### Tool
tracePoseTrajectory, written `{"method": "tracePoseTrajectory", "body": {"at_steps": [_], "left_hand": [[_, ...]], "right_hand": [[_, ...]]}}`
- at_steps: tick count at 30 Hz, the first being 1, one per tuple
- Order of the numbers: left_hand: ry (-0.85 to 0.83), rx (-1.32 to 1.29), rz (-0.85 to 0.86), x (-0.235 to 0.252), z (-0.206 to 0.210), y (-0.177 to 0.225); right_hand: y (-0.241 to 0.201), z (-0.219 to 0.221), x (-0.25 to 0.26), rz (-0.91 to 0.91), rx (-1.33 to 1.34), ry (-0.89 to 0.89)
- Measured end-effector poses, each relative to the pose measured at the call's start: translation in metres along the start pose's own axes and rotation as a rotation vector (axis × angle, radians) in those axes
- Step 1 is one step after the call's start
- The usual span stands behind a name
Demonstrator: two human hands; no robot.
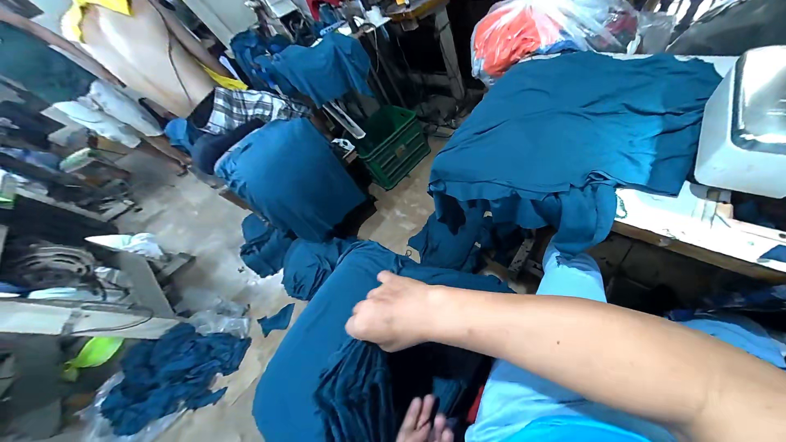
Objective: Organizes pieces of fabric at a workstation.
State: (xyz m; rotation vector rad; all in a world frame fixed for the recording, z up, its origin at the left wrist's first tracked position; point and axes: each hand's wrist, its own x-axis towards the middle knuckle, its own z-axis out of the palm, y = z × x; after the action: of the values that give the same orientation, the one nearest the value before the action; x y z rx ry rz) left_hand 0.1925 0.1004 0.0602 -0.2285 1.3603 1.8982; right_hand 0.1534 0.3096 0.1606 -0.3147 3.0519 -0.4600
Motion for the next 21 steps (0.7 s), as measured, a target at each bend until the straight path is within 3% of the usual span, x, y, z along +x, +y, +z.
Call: {"method": "tracePoseTrajectory", "body": {"at_steps": [3, 5, 8, 12, 14, 16, 19, 20, 21], "left_hand": [[0.226, -0.110, -0.273, 0.031, 0.038, -0.007], [0.150, 0.058, -0.305, 0.035, 0.056, -0.003], [-0.138, 0.256, -0.185, 0.026, 0.049, 0.018], [-0.351, 0.010, -0.235, 0.035, 0.016, 0.050], [-0.431, -0.060, -0.215, 0.039, 0.009, 0.051], [-0.449, -0.130, -0.094, 0.036, 0.002, 0.046], [-0.448, 0.054, 0.244, 0.014, -0.014, 0.023], [-0.373, 0.055, 0.247, 0.008, -0.016, 0.011], [-0.179, 0.028, 0.151, 0.004, -0.006, 0.001]], "right_hand": [[-0.013, -0.012, 0.006, -0.031, -0.052, -0.048], [-0.011, -0.012, 0.002, -0.023, -0.061, -0.054], [0.003, 0.002, -0.019, -0.019, -0.008, -0.048], [0.008, 0.038, -0.054, 0.137, 0.211, -0.244], [0.006, 0.052, -0.058, 0.201, 0.276, -0.237], [0.007, 0.060, -0.049, 0.164, 0.200, -0.106], [0.008, 0.041, -0.019, 0.051, 0.026, 0.005], [0.007, 0.030, -0.010, 0.028, -0.011, 0.017], [0.004, 0.021, -0.003, 0.013, -0.036, 0.007]]}}
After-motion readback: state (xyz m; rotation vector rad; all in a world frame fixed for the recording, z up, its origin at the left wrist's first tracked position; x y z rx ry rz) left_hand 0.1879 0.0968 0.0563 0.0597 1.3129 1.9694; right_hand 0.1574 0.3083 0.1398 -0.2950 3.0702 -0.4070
